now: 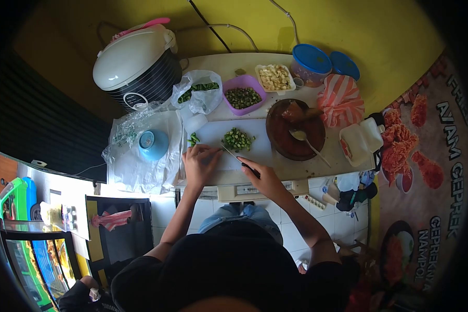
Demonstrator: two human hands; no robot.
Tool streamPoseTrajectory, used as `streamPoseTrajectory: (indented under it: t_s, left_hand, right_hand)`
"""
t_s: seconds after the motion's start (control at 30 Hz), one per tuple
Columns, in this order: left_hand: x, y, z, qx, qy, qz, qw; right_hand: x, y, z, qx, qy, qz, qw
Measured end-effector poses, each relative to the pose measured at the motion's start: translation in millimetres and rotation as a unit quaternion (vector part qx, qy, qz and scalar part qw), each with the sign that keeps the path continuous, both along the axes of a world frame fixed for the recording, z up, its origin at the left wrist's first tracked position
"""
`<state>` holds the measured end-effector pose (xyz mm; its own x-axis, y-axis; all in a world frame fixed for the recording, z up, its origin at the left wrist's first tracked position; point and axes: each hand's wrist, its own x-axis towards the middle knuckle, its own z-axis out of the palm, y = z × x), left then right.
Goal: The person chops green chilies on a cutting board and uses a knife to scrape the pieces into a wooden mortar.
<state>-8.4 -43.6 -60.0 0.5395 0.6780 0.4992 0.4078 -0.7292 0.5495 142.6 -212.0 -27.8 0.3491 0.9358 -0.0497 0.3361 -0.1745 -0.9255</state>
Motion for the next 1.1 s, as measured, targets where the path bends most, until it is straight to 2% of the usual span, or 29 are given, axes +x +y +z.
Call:
streamPoseTrajectory:
  t_s: [0.33, 0.53, 0.73, 1.03, 1.1]
  left_hand:
    - [1, -1, 1, -0.007, -0.004, 0.012, 1.0]
    - [1, 1, -3, -0.019, -0.002, 0.013, 1.0]
    - [0, 0, -1, -0.031, -0.007, 0.01, 0.999]
    - [1, -1, -2, -0.016, -0.012, 0.024, 1.0]
    - [1, -1, -2, -0.02, -0.011, 0.023, 0.999]
  right_hand:
    - [-8, -2, 5, 0.023, -0.044, 0.011, 0.999]
    - [-14, 0, 2, -0.018, -0.101, -0.015, 0.995]
    - [-16, 10, -7, 0.03, -0.148, -0.027, 0.988]
    - [-8, 3, -4, 0.004, -0.086, -0.016, 0.996]
    - [-7, 7, -10, 0.028, -0.1, -0.022, 0.994]
